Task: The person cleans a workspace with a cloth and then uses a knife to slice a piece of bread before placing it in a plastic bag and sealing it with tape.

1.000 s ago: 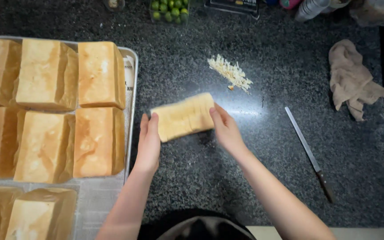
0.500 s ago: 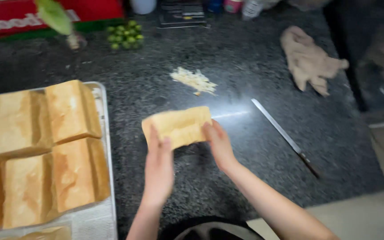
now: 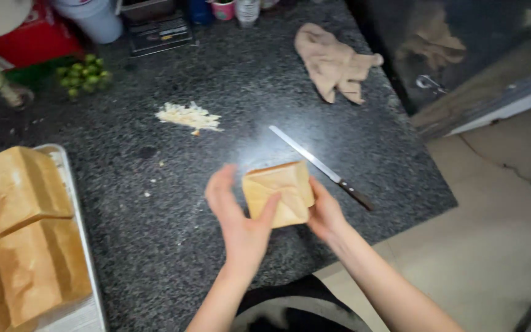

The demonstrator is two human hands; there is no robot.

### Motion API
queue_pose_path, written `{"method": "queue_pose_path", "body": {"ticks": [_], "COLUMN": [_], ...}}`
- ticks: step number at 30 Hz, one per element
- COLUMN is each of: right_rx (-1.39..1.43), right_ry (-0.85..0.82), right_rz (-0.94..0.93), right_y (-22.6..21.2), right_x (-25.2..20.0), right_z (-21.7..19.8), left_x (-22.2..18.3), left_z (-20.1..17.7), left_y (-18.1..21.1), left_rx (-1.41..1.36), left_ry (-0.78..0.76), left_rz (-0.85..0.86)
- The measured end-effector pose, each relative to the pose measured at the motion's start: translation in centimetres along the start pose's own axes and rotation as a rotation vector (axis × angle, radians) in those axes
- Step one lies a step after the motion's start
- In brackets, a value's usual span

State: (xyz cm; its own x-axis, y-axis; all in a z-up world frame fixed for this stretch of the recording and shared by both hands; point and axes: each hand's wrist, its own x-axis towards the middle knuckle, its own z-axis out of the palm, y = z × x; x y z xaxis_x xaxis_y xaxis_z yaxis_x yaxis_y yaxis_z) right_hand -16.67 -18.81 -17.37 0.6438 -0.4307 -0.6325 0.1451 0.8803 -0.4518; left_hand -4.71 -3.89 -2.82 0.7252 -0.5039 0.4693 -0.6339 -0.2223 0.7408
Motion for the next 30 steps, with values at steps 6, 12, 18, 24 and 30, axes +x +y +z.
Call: {"method": "queue_pose_path", "body": {"ticks": [6, 12, 18, 24, 30], "right_rx": [0.039, -0.325, -1.429, -0.291, -0.221], "right_ry": [0.039, 0.016, 0.166, -0.032, -0.107], "right_rz": [0.082, 0.136, -0.169, 0.089, 0.199], "right_y": [1.7, 0.1, -4.1, -3.9, -5.2], "right_x": [-0.2, 1.3, -1.6, -0.2, -1.6], "right_z": [-4.9, -9.7, -9.2, -9.8, -4.5], "left_x": [-4.2, -6.3, -6.8, -7.8, -9.1], "left_z": [5.9, 8.8, 10.1, 12.9, 17.7], "left_y": [-3.7, -3.8, -2.1, -5.2, -7.0], "left_rx": [-0.762, -0.917, -0.883, -1.002, -1.114], "left_ry": [-0.17, -0.402, -0.513, -0.26, -0.358], "left_rz": [-0.952, -1.079, -1.017, -1.406, -1.298]}}
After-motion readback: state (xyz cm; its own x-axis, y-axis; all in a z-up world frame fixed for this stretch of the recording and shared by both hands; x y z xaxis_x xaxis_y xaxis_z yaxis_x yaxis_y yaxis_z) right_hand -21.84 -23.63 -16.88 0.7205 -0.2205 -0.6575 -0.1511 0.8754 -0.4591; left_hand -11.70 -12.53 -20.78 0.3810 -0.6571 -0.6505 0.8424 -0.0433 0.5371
